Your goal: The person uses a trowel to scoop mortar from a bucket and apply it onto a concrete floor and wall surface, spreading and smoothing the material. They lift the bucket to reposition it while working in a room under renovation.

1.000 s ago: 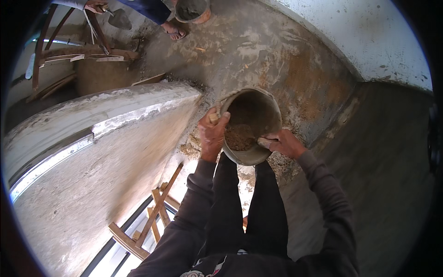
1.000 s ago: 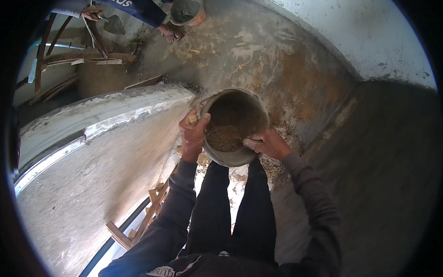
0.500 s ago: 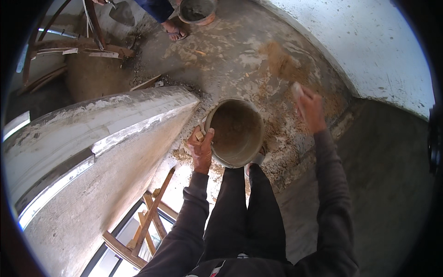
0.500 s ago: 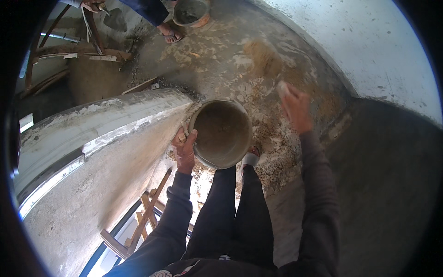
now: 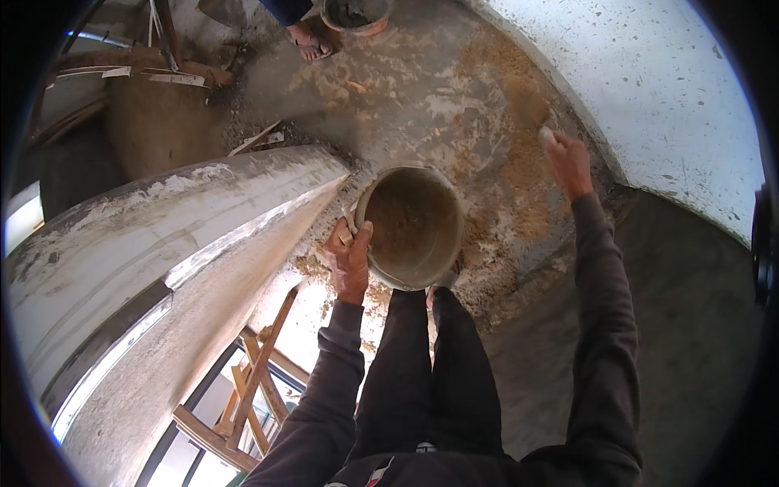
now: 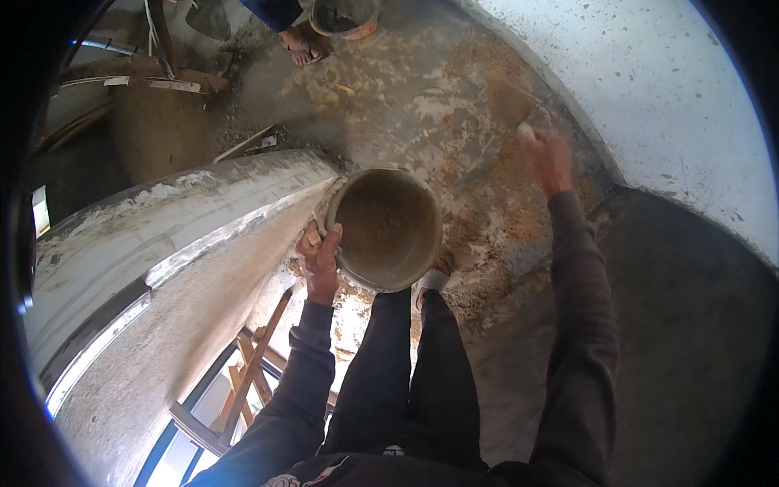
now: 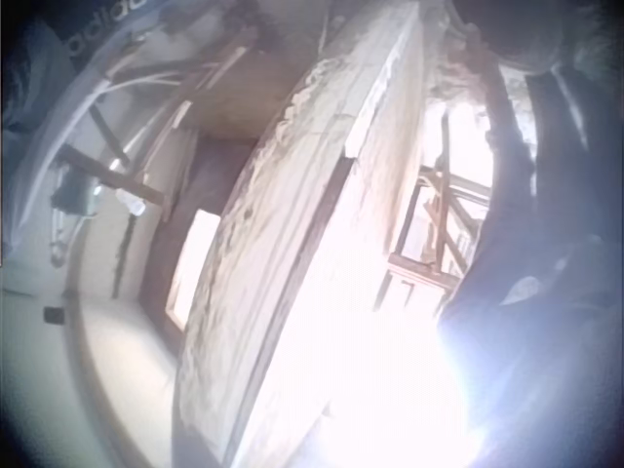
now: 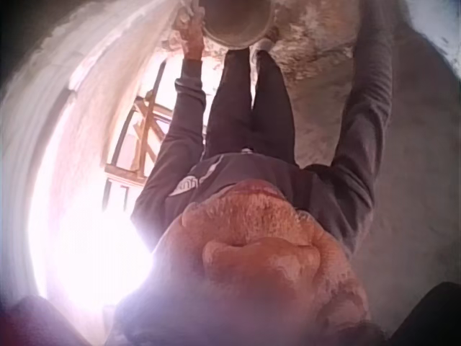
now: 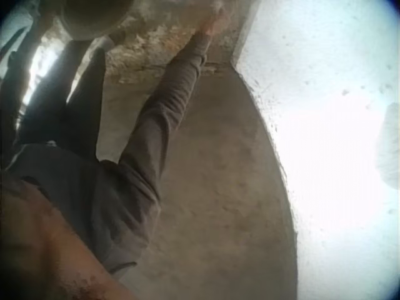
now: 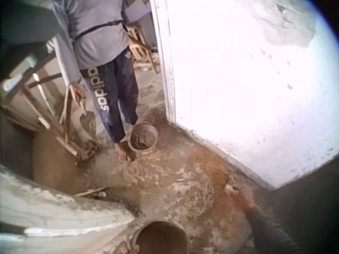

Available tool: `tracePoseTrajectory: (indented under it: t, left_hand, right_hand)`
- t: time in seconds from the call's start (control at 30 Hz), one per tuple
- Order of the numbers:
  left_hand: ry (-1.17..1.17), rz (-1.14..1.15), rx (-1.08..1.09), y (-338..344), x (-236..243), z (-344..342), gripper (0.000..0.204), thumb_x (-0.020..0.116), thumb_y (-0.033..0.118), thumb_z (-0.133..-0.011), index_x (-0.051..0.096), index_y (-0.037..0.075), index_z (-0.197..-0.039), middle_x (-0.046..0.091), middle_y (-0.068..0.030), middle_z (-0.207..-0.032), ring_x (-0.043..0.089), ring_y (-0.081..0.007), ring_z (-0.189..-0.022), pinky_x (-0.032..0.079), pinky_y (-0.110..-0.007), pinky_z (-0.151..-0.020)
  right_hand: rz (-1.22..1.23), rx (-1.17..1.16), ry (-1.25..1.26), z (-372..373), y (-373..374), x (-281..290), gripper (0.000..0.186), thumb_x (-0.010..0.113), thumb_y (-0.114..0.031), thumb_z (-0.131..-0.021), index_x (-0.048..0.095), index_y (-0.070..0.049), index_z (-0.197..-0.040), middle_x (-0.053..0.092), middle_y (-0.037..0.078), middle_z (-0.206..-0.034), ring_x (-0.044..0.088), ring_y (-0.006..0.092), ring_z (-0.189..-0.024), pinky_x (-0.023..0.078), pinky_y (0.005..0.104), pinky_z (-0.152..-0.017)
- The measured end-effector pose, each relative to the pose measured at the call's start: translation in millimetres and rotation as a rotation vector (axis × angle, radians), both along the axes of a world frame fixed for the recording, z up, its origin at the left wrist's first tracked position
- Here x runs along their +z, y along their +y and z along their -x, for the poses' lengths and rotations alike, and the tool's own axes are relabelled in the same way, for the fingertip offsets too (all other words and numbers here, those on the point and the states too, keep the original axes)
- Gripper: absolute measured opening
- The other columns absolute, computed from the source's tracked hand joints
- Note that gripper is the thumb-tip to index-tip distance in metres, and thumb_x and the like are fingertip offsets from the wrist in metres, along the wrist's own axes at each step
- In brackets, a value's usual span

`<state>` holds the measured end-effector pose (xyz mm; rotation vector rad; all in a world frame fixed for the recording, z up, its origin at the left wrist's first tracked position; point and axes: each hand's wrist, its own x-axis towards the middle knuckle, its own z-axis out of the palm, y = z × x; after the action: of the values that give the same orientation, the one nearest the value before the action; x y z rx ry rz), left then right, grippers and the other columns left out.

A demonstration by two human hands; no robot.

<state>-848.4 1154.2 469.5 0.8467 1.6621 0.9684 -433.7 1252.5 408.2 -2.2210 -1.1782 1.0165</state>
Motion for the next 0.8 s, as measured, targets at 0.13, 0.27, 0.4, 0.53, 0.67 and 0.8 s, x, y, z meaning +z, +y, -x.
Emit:
tracePoseTrajectory:
  t: [0.13, 0.27, 0.4, 0.53, 0.67, 0.8]
  left_hand:
    - [-0.014, -0.018, 0.021, 3, -7, -1, 0.032, 0.072, 0.017, -0.089, 0.067, -0.005, -0.113, 0.062, -0.0016, -0.085, 0.053, -0.0094, -0.078, 0.046, -0.027, -0.072]
    - [-0.014, -0.044, 0.034, 8, -14, -3, 0.024, 0.072, 0.015, -0.089, 0.068, -0.003, -0.105, 0.059, 0.0011, -0.078, 0.05, -0.0079, -0.073, 0.044, -0.027, -0.066]
    - [-0.002, -0.071, -0.022, 23, -14, -8, 0.016, 0.072, 0.012, -0.088, 0.067, -0.002, -0.095, 0.053, 0.0043, -0.07, 0.044, -0.0052, -0.065, 0.038, -0.025, -0.058]
    - [0.108, -0.063, -0.184, 40, -1, -16, 0.015, 0.071, 0.012, -0.088, 0.062, -0.001, -0.086, 0.051, 0.0032, -0.065, 0.042, -0.0058, -0.062, 0.037, -0.027, -0.054]
    - [0.168, -0.08, -0.274, 60, 5, -20, 0.019, 0.071, 0.013, -0.084, 0.059, -0.001, -0.081, 0.048, -0.0024, -0.061, 0.041, -0.0092, -0.058, 0.038, -0.031, -0.053]
    - [0.134, -0.046, -0.313, 76, 5, -15, 0.023, 0.072, 0.016, -0.081, 0.057, -0.002, -0.078, 0.046, -0.0073, -0.06, 0.041, -0.013, -0.056, 0.038, -0.034, -0.053]
  right_hand:
    - [0.015, 0.072, 0.227, 40, -72, 13, 0.046, 0.068, -0.035, -0.093, 0.067, -0.006, -0.129, 0.072, 0.007, -0.092, 0.064, 0.0116, -0.073, 0.052, 0.0301, -0.065]
    - [0.089, 0.298, 0.256, 92, -108, 65, 0.043, 0.068, -0.021, -0.09, 0.066, -0.006, -0.13, 0.074, 0.012, -0.103, 0.07, 0.0184, -0.082, 0.055, 0.0337, -0.072]
    - [-0.069, 0.701, -0.175, 123, -123, 54, 0.052, 0.066, -0.013, -0.084, 0.06, -0.007, -0.135, 0.067, 0.01, -0.104, 0.067, 0.0236, -0.086, 0.054, 0.0377, -0.073]
    - [-0.395, 0.909, -0.656, 157, -98, 35, 0.058, 0.066, -0.018, -0.085, 0.052, -0.012, -0.141, 0.057, 0.007, -0.101, 0.062, 0.0236, -0.091, 0.052, 0.0381, -0.073]
    - [-0.341, 1.061, -0.74, 180, -89, 26, 0.054, 0.063, -0.02, -0.087, 0.053, -0.012, -0.14, 0.056, 0.007, -0.096, 0.06, 0.023, -0.087, 0.052, 0.0382, -0.069]
    - [-0.265, 1.175, -0.644, 178, -74, 37, 0.049, 0.062, -0.02, -0.088, 0.056, -0.009, -0.135, 0.058, 0.006, -0.092, 0.062, 0.0236, -0.08, 0.052, 0.0378, -0.067]
